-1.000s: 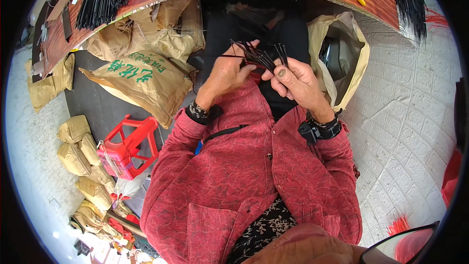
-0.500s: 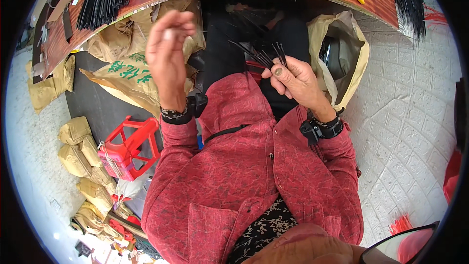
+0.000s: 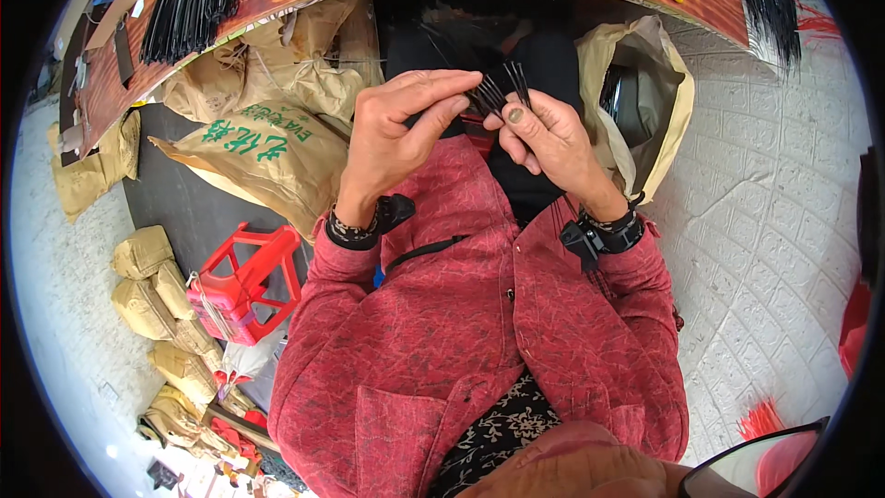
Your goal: The person is bundling, trimming, and taping black synthetic fibers or bristles at a production workbench.
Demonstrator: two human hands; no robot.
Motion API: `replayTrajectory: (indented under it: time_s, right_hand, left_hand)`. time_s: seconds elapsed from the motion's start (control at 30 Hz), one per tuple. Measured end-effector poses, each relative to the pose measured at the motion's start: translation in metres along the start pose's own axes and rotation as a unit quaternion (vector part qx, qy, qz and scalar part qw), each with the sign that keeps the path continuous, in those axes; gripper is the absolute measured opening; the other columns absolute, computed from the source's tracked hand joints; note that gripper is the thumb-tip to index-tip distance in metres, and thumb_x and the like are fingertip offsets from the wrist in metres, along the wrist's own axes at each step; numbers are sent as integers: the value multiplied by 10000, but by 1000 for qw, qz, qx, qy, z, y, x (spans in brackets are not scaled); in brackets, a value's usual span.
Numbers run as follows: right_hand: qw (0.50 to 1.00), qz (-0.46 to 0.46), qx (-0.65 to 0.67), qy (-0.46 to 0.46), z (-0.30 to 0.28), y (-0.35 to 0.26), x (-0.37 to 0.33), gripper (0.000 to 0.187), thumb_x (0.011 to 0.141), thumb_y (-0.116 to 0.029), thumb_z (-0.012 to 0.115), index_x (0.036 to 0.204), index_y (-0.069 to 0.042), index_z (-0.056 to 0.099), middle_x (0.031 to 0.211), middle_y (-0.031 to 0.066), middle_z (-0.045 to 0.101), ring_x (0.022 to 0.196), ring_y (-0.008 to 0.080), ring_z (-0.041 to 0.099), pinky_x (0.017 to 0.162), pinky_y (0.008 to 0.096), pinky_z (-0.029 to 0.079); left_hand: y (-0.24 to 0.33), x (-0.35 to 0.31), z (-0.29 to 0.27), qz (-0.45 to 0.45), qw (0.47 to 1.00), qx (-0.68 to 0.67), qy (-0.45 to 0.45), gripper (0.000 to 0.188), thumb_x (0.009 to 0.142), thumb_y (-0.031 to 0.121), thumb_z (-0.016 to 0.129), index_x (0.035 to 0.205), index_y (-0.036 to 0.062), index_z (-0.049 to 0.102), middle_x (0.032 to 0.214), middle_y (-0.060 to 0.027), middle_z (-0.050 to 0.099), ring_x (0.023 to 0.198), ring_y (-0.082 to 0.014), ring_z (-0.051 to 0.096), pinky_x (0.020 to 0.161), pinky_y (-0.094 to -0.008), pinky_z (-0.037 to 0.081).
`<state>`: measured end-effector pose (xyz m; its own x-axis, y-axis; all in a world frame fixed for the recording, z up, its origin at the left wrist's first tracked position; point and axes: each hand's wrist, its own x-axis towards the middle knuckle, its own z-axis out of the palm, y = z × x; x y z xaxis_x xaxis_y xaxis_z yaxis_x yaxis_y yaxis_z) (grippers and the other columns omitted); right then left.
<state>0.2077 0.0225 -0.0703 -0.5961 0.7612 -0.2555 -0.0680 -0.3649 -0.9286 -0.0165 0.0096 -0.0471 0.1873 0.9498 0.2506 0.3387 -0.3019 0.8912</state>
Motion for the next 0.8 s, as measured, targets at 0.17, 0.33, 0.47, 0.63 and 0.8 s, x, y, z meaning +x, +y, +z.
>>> replayTrajectory:
  time_s: [0.17,0.33,0.47,0.63,0.8]
  right_hand:
    - [1000,-7,3,-7,1,-5,0,350,1069,-315,472,1083,3,620,662,-13,527,490,30,399,457,181,317]
    - [998,8,-24,-55,0,-14,0,352,1071,-311,468,1069,7,618,651,-16,515,490,28,390,461,181,311]
    - [999,-22,-5,-44,-3,-20,-3,363,1070,-314,472,1061,18,618,638,-17,499,496,24,385,469,185,311]
    - [995,-26,15,-96,-2,-27,-13,384,1066,-331,477,1037,25,618,627,-12,492,500,29,389,478,190,320]
    - [990,-42,25,-134,16,-36,-16,400,1056,-364,492,945,10,582,631,-2,509,508,37,413,478,194,333]
  left_hand:
    - [0,4,15,-15,999,0,36,304,880,-16,669,1178,28,707,1062,-112,741,963,-174,693,848,-281,523]
    - [-2,6,23,-14,999,-24,29,332,877,-46,656,1200,18,693,1075,-117,735,969,-179,690,851,-283,524]
    - [-6,-26,1,-55,971,-213,89,347,861,-48,668,1204,3,678,1126,-136,705,974,-199,690,861,-306,546]
    - [-44,-75,-20,-265,951,-146,-59,643,797,83,797,1378,20,529,1396,-148,544,1212,-217,565,1001,-349,477]
    - [-28,-39,21,-122,991,-30,45,970,726,129,864,1525,60,317,1449,-132,496,1298,-235,501,1083,-371,408]
